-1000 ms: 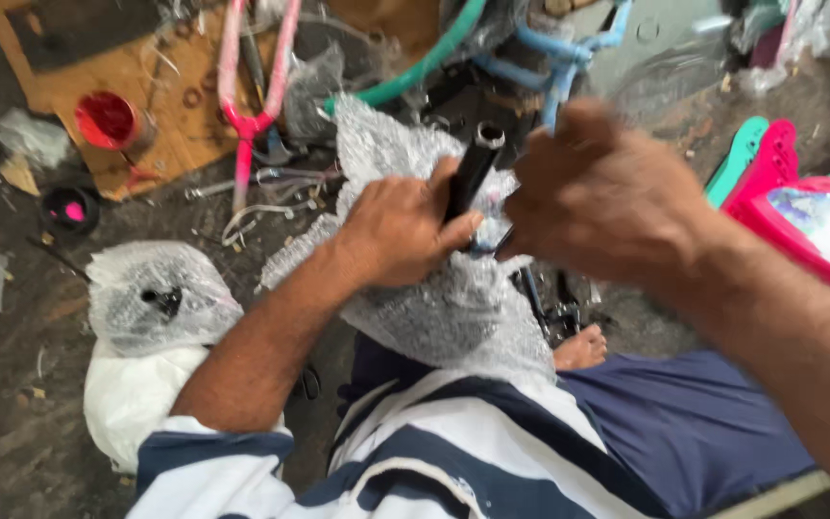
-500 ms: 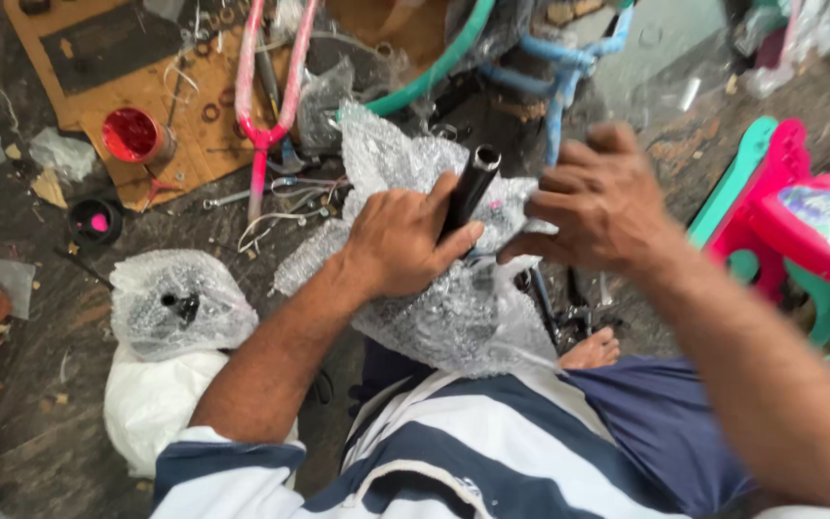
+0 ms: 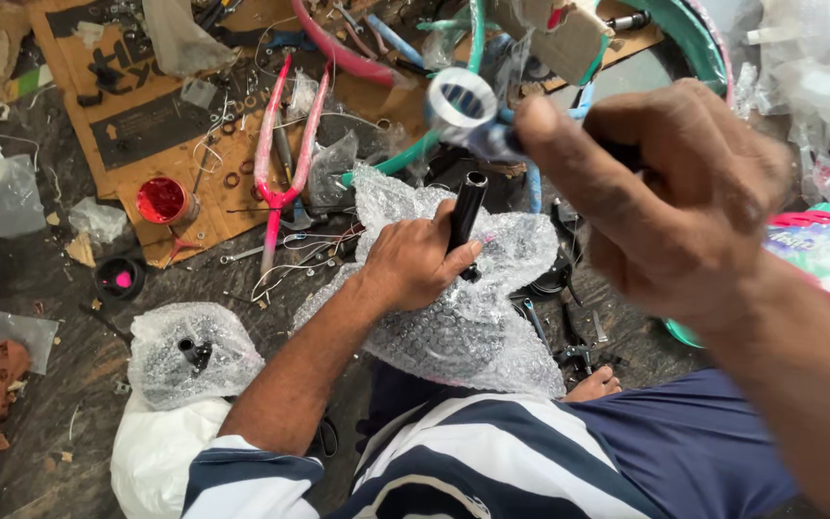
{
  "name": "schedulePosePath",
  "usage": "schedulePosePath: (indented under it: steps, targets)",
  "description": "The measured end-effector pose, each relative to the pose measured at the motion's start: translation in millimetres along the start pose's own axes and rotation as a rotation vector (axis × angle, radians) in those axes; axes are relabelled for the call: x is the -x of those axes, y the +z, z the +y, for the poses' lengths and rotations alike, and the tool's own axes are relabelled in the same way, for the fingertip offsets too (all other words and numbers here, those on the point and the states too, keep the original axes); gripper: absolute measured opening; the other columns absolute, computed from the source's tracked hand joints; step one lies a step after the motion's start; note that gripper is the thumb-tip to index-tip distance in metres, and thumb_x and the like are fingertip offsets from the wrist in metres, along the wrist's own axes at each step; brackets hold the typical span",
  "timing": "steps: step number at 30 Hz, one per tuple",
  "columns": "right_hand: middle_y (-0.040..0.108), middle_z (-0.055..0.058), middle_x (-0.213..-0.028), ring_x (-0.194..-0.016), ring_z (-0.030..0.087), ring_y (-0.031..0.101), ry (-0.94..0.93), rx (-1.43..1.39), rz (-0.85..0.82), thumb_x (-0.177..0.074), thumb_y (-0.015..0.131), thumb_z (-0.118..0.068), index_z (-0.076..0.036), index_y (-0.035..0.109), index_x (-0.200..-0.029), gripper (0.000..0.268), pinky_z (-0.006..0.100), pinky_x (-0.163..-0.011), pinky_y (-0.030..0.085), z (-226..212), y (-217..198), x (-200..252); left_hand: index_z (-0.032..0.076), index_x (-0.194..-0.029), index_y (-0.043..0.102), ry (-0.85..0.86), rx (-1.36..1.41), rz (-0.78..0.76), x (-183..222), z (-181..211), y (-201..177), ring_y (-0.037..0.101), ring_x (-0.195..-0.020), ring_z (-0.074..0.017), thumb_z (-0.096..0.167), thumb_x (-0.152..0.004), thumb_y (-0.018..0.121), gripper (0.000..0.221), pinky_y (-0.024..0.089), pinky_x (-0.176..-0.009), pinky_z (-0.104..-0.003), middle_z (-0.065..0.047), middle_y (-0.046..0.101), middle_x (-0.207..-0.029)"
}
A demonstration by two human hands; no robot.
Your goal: The person unwraps bubble-wrapped bicycle handlebars, fits them into the headset, and tightens the bolts using a wrench while sitting on the floor.
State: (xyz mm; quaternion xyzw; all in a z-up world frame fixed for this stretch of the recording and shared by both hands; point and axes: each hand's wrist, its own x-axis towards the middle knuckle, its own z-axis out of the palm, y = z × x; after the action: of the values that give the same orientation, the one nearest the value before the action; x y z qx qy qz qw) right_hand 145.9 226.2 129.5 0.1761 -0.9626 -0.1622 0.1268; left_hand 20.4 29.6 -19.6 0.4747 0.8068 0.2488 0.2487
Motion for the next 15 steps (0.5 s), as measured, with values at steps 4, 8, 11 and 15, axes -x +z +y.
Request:
schedulePosePath:
  steps: [4, 8, 11, 15]
  targets:
    - [0.057, -0.001, -0.074, -0.062, 0.012, 0.052, -0.07, 0.212, -0.012, -0.101, 0.062, -0.023, -0.023, 0.071, -0.137, 0.038, 0.026, -0.045, 0.042, -21.9, 13.3, -31.9, 0.0, -0.127, 0.044, 0.005, 0.011, 0.003, 0.9, -2.1, 0.9, 0.07, -0.073, -0.0434, 0.055, -0.101, 0.046, 0.061, 0.054, -0.073, -0.057, -0.021, 0.069, -0.073]
    - [0.055, -0.002, -0.074, -0.06, 0.01, 0.05, -0.054, 0.268, 0.27, -0.105, 0.057, -0.025, -0.021, 0.071, -0.14, 0.038, 0.025, -0.046, 0.039, -8.4, 1.7, -27.6, -0.002, -0.138, 0.042, -0.016, 0.003, 0.038, -5.5, 5.5, -0.9, 0.07, -0.077, -0.046, 0.055, -0.099, 0.046, 0.069, 0.053, -0.076, -0.057, -0.025, 0.07, -0.077]
    - [0.058, -0.002, -0.082, -0.065, 0.013, 0.053, 0.06, 0.097, 0.354, -0.102, 0.058, -0.015, -0.024, 0.07, -0.141, 0.042, 0.029, -0.049, 0.042, -17.4, 10.8, -20.5, -0.003, -0.141, 0.04, -0.037, -0.006, -0.017, -1.5, 7.4, -1.8, 0.071, -0.077, -0.0461, 0.055, -0.099, 0.043, 0.072, 0.053, -0.076, -0.056, -0.026, 0.07, -0.076]
    - [0.066, 0.001, -0.108, -0.088, 0.022, 0.066, 0.219, -0.1, 0.128, -0.09, 0.05, 0.003, -0.025, 0.063, -0.139, 0.058, 0.034, -0.064, 0.053, -27.4, 23.5, -19.6, 0.003, -0.14, 0.045, -0.02, 0.006, -0.023, 1.6, 6.0, 3.1, 0.07, -0.084, -0.0461, 0.057, -0.096, 0.044, 0.07, 0.053, -0.079, -0.057, -0.024, 0.073, -0.084]
